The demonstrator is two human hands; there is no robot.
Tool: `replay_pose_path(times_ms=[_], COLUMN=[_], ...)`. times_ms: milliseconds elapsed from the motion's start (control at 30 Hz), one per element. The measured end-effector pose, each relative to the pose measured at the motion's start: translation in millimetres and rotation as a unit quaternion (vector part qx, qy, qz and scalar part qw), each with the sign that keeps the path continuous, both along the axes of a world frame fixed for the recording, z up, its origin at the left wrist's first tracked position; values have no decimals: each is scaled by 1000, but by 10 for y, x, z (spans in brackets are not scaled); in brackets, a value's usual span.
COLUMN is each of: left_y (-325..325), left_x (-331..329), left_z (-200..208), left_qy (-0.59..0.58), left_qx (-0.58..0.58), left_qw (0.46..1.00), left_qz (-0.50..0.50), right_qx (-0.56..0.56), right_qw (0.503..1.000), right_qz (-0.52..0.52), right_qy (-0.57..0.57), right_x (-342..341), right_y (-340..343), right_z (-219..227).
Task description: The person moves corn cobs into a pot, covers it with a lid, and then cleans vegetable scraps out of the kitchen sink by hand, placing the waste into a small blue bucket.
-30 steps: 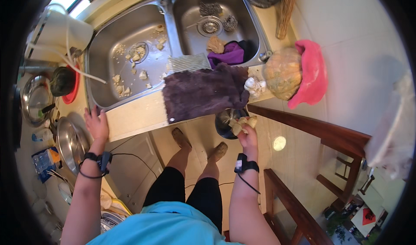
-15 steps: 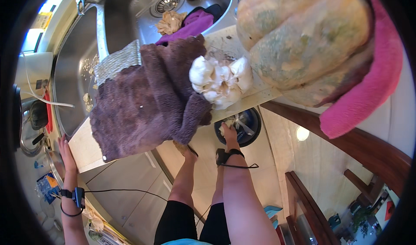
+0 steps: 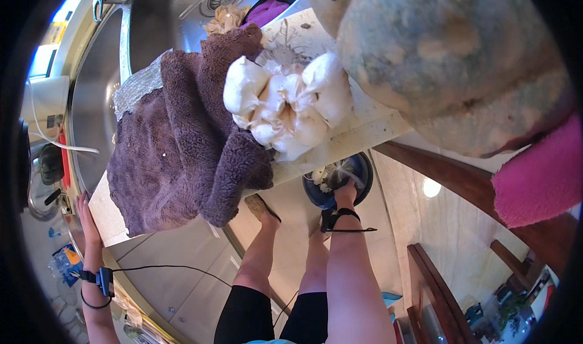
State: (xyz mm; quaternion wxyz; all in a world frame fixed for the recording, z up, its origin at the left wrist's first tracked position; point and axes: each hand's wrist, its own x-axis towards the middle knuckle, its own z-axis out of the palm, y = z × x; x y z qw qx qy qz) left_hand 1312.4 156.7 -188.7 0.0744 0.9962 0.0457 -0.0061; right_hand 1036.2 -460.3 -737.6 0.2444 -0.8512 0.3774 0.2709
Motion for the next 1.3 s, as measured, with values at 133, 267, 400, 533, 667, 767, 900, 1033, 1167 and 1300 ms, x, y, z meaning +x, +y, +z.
replay_pose_path(times_ms=[133, 267, 400, 533, 667, 767, 900, 1033, 1167, 1300], left_y=[17, 243, 14, 140, 146, 88, 113, 309, 181, -176], left_x=[39, 99, 223, -13, 131, 180, 172, 42, 138, 376], left_z=[-52, -88, -258, -66, -151, -195, -185, -71, -178, -293], left_qy=[2, -2, -7, -16, -19, -7, -10, -5, -12, -20], left_qx=[5, 48, 25, 9, 12, 11, 12, 34, 33, 9], left_qw=[1000, 997, 997, 1000, 998, 998, 998, 997, 998, 998], left_qz=[-18, -64, -72, -15, -51, -60, -68, -71, -52, -65], right_qx=[-52, 147, -84, 224, 226, 119, -33, -324, -70, 135], right_qw=[940, 714, 991, 472, 479, 512, 689, 862, 957, 898], right_qz=[-333, -682, -103, -800, -792, -813, -700, -335, 12, 219], right_qy=[-52, -58, 17, -296, -302, -249, -186, -198, -282, 358], right_x=[409, 411, -307, -223, -779, -988, -987, -560, -444, -994], right_y=[-66, -301, -593, -371, -730, -1112, -1266, -1095, -716, -740], right_z=[845, 929, 952, 1579, 1088, 791, 919, 1431, 1705, 1189])
